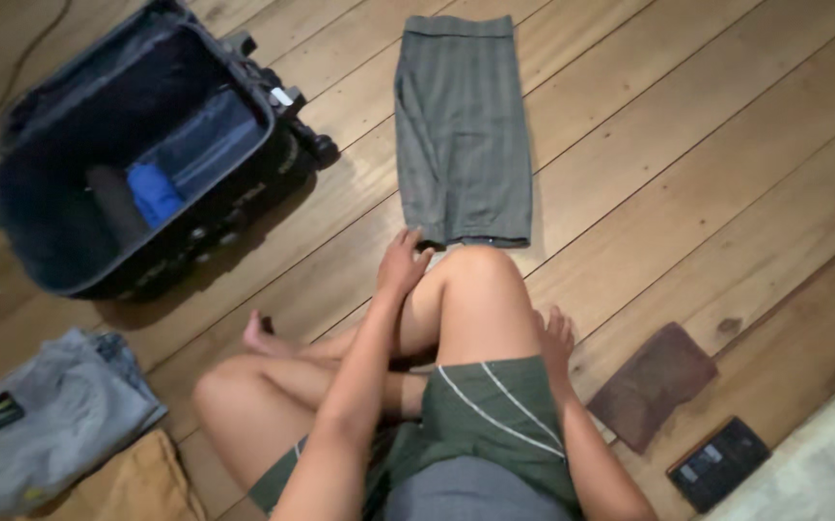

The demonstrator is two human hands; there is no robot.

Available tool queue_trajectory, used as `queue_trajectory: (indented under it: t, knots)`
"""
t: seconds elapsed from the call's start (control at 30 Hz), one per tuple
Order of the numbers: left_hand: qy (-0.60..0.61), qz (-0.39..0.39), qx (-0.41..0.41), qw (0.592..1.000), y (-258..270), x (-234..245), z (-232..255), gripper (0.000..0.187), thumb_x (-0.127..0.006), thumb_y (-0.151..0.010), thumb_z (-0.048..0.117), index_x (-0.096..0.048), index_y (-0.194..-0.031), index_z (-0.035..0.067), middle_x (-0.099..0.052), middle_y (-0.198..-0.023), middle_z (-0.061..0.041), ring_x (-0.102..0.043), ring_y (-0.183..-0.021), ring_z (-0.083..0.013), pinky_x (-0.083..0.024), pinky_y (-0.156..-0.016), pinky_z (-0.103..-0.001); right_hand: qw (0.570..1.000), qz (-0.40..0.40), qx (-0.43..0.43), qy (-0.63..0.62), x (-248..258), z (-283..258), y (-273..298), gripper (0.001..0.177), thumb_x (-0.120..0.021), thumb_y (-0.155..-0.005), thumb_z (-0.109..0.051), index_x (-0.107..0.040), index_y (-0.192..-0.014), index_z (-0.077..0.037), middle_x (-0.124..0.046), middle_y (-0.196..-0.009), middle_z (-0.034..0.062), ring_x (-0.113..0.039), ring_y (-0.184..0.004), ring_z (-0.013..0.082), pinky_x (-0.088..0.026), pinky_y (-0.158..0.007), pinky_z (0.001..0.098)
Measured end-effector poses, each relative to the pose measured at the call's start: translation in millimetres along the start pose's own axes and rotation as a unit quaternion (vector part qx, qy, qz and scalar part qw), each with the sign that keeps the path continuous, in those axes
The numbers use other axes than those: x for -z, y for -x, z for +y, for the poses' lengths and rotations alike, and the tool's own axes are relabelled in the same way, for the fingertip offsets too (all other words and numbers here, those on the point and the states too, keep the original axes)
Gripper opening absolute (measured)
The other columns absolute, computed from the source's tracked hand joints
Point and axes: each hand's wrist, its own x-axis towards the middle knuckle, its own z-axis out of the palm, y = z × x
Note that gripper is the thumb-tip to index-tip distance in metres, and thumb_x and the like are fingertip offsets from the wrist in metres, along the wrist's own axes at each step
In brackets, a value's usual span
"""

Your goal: The person sits on a wooden floor and folds several pairs of pants. They roll each pair of pants tightly into a cylindrical shape and place them into an open suitcase. The process is repeated for multiple pairs of pants.

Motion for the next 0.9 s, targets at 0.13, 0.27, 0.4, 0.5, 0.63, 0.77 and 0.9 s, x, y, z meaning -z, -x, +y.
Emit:
queue_trajectory:
  t: [0.13,0.27,0.4,0.5,0.63,0.77,0.9]
  knots:
    - [-0.044,-0.171,0.231,0.957,57.3,48.6,-27.8,0.063,-0.046,-0.098,0.056,-0.075,-0.125,0.007,-0.071,-0.130,-0.026,-0.066,-0.125,-0.0408,-0.048,-0.110,-0.045,0.994,0.022,0.044,0.100,-15.0,5.2,-3.9,0.061,-0.053,-0.095,-0.033,-0.043,-0.150,-0.008,-0.034,-0.162,0.0164,-0.037,-0.141,0.0465,-0.040,-0.108,0.0536]
    - [-0.074,-0.182,0.328,0.924,105.9,88.2,-47.1,0.073,-0.037,-0.096,0.064,-0.071,-0.128,0.008,-0.062,-0.137,-0.024,-0.056,-0.132,-0.0407,-0.039,-0.115,-0.048,0.925,0.043,0.192,0.324,-19.0,31.4,-1.9,0.057,-0.051,-0.102,-0.024,-0.043,-0.155,-0.004,-0.034,-0.166,0.0173,-0.035,-0.149,0.0365,-0.035,-0.123,0.0484]
    - [-0.072,-0.174,0.271,0.944,108.4,78.8,-44.4,0.077,-0.029,-0.100,0.064,-0.068,-0.132,0.006,-0.060,-0.139,-0.026,-0.055,-0.134,-0.0423,-0.038,-0.116,-0.048,0.991,-0.098,0.082,0.048,23.8,38.1,3.1,0.051,-0.054,-0.104,-0.024,-0.047,-0.151,-0.006,-0.041,-0.157,0.0142,-0.042,-0.140,0.0316,-0.039,-0.115,0.0443]
    - [-0.044,-0.193,0.240,0.950,96.1,62.9,-23.9,0.078,-0.029,-0.098,0.064,-0.066,-0.134,0.005,-0.057,-0.142,-0.027,-0.052,-0.137,-0.0403,-0.035,-0.117,-0.047,0.982,-0.119,-0.039,-0.140,69.0,57.0,-15.4,0.046,-0.056,-0.106,-0.024,-0.050,-0.148,-0.007,-0.047,-0.150,0.0118,-0.047,-0.133,0.0279,-0.043,-0.109,0.0412]
    - [-0.020,-0.239,0.156,0.958,98.1,34.3,18.8,0.081,-0.027,-0.098,0.066,-0.065,-0.135,0.004,-0.056,-0.143,-0.026,-0.051,-0.138,-0.0394,-0.034,-0.118,-0.047,0.923,-0.079,-0.123,-0.356,128.1,88.5,-50.3,0.040,-0.059,-0.108,-0.024,-0.054,-0.145,-0.009,-0.054,-0.141,0.0086,-0.054,-0.124,0.0231,-0.047,-0.101,0.0371]
    - [-0.022,-0.315,0.104,0.943,122.6,-1.6,64.1,0.085,-0.023,-0.099,0.067,-0.066,-0.132,0.003,-0.059,-0.142,-0.026,-0.053,-0.137,-0.0397,-0.036,-0.117,-0.046,0.844,-0.027,-0.125,-0.521,209.9,117.3,-54.4,0.034,-0.061,-0.110,-0.024,-0.058,-0.141,-0.011,-0.062,-0.132,0.0055,-0.061,-0.115,0.0182,-0.052,-0.093,0.0330]
    - [-0.038,-0.382,0.042,0.922,152.3,-27.1,77.4,0.078,-0.019,-0.099,0.060,-0.060,-0.139,0.007,-0.056,-0.141,-0.027,-0.051,-0.135,-0.0430,-0.035,-0.115,-0.050,0.790,0.026,-0.051,-0.610,300.9,113.4,-63.2,0.027,-0.064,-0.112,-0.024,-0.061,-0.137,-0.013,-0.069,-0.123,0.0023,-0.068,-0.106,0.0133,-0.056,-0.085,0.0289]
